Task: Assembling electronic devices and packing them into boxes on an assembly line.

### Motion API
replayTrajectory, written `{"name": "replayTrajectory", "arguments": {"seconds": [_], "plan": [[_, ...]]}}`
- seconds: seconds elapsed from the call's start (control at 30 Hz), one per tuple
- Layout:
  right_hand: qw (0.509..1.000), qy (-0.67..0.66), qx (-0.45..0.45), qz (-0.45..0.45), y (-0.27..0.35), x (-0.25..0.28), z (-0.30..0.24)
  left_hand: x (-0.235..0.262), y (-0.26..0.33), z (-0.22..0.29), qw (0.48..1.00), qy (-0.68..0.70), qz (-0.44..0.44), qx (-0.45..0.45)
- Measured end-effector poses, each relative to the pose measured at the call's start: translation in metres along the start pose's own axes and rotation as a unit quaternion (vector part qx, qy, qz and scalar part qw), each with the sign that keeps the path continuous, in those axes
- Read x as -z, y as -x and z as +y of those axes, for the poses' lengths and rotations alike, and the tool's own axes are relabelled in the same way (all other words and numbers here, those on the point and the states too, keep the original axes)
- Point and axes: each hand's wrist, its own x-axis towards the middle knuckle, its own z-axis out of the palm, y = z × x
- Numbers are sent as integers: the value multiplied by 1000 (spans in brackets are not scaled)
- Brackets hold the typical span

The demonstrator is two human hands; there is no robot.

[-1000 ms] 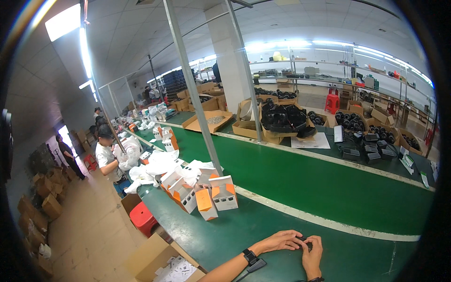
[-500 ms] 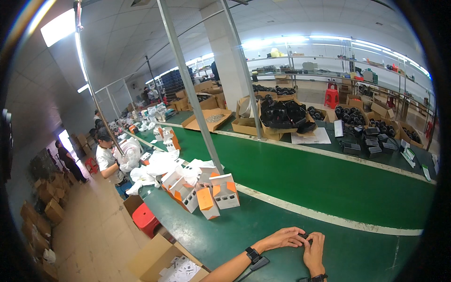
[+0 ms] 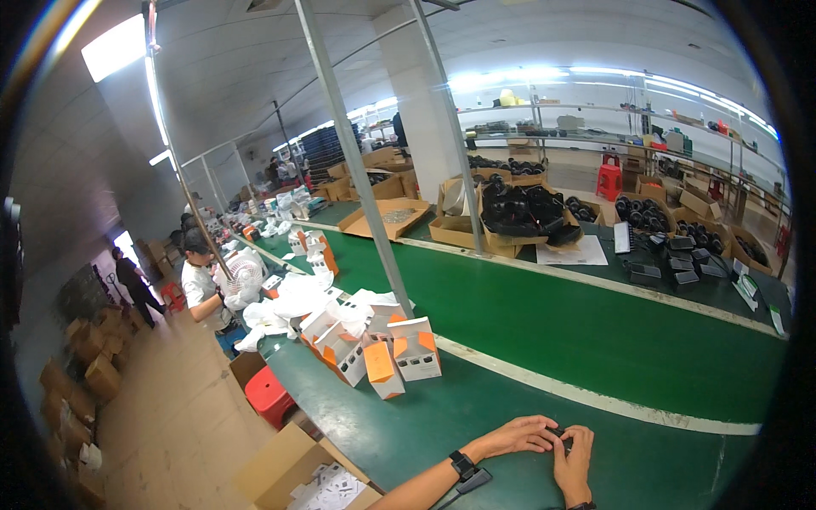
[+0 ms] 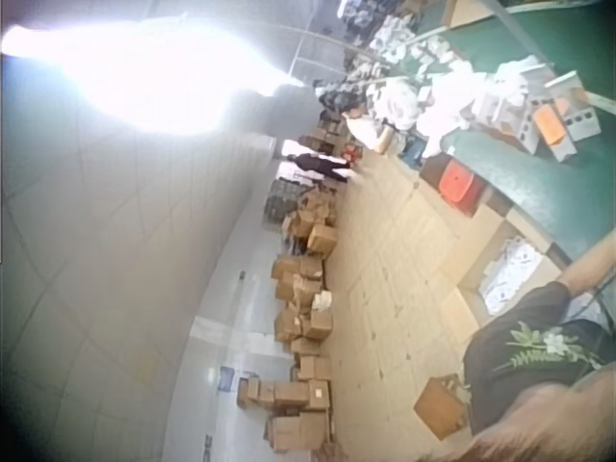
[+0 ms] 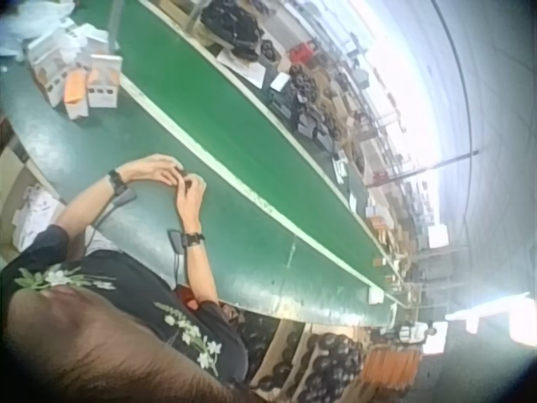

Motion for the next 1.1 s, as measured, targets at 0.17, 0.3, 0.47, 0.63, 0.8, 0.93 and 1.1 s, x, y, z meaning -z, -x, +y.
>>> {"name": "replayTrajectory", "arguments": {"seconds": [0.17,0.3,0.47,0.63,0.8,0.93,1.1], "plan": [[1000,-4,12,3,1,0,2,1,-1,0,1000,0,-2,12],[1000,5,12,-2,-1,1,0,2,0,-1,1000,-5,-4,8],[1000,1,11,0,0,1,0,3,0,-1,1000,-2,-6,9],[1000,-1,13,4,-1,1,1,2,0,-1,1000,-3,0,9],[1000,10,16,-4,-1,1,3,2,-2,-1,1000,-3,-3,12],[1000,8,12,-10,-1,1,0,0,0,1,1000,-8,-1,9],[1000,19,6,-12,0,1,2,-1,-1,1,1000,-19,-2,16]]}}
